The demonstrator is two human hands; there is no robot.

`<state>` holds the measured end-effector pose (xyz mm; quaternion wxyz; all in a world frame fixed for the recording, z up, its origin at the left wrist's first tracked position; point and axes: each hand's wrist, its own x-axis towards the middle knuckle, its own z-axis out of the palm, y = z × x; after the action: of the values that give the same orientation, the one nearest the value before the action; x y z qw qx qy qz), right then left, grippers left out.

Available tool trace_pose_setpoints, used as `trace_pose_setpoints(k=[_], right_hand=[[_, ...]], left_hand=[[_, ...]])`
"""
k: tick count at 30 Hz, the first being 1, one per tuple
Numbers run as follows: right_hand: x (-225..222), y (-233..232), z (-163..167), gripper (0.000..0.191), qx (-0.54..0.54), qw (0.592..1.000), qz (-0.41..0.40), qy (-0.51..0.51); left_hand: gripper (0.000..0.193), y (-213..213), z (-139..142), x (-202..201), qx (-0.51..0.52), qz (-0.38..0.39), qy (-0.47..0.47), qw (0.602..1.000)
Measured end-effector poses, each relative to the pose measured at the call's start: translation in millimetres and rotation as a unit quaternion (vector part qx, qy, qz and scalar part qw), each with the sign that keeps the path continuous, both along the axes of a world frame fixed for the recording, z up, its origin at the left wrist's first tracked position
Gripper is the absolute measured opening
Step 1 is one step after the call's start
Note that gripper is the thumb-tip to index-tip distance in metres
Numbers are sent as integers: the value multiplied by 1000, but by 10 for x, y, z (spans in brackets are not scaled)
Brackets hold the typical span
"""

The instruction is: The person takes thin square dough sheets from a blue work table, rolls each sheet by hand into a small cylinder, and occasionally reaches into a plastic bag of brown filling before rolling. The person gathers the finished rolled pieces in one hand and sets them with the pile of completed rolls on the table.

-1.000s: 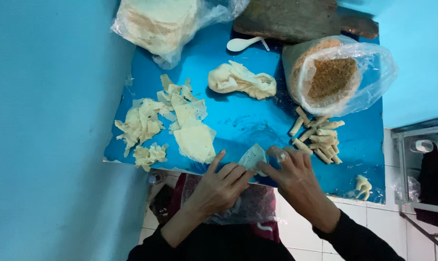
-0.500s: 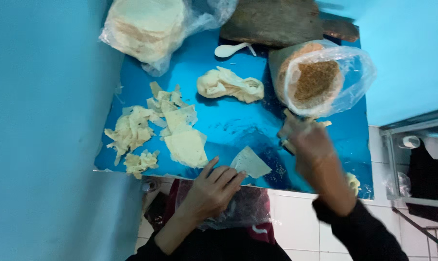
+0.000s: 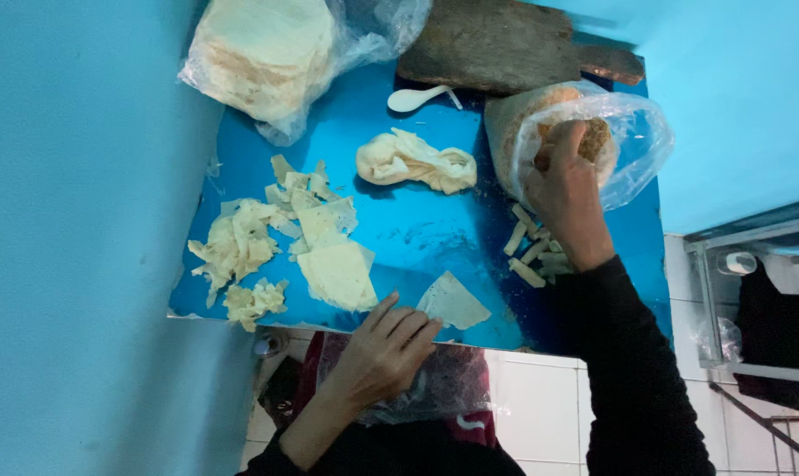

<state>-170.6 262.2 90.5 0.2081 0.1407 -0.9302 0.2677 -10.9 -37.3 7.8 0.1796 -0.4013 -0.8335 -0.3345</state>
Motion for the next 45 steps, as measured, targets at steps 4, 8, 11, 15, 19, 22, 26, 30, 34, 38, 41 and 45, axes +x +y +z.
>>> trace_pose_setpoints(k=[4, 8, 11, 15, 19, 22, 26, 30, 34, 38, 41, 45], right_hand=[[-95, 34, -203, 53, 82, 996, -41, 9], [-87, 28, -114, 55, 193, 978, -80, 17], [35, 70, 218, 58, 200, 978, -42, 33], [453, -66, 494, 42, -24, 995, -62, -68], [972, -537, 268, 35, -120, 967, 25, -224], [1253, -828, 56, 36, -148, 953, 93, -248], [1379, -998, -115, 33, -122, 958, 106, -238], [1472, -944, -210, 30, 31, 986, 161, -21], [1592, -848, -324, 38, 68, 991, 115, -13], [1620, -830, -388, 36, 37, 995, 70, -62], [1651, -821, -340, 41, 43, 995, 88, -22], [1705, -790, -223, 39, 45, 997, 13, -69]], left_hand=[[26, 34, 45, 22, 72, 70, -44, 994], [30, 148, 146, 19, 105, 149, -87, 979], [20, 230, 236, 1, 49, 186, -75, 978], [10, 252, 327, -5, 25, 208, -101, 972], [16, 266, 336, -27, 37, 225, -50, 972], [14, 304, 296, -49, 27, 229, -62, 971], [7, 329, 220, -45, 18, 258, -90, 962], [7, 310, 172, -51, -21, 257, -74, 963], [12, 275, 192, -43, 16, 228, -105, 968], [19, 265, 222, -50, 52, 209, -116, 970], [12, 287, 194, -70, 40, 207, -125, 970], [15, 322, 120, -70, 58, 202, -105, 972]])
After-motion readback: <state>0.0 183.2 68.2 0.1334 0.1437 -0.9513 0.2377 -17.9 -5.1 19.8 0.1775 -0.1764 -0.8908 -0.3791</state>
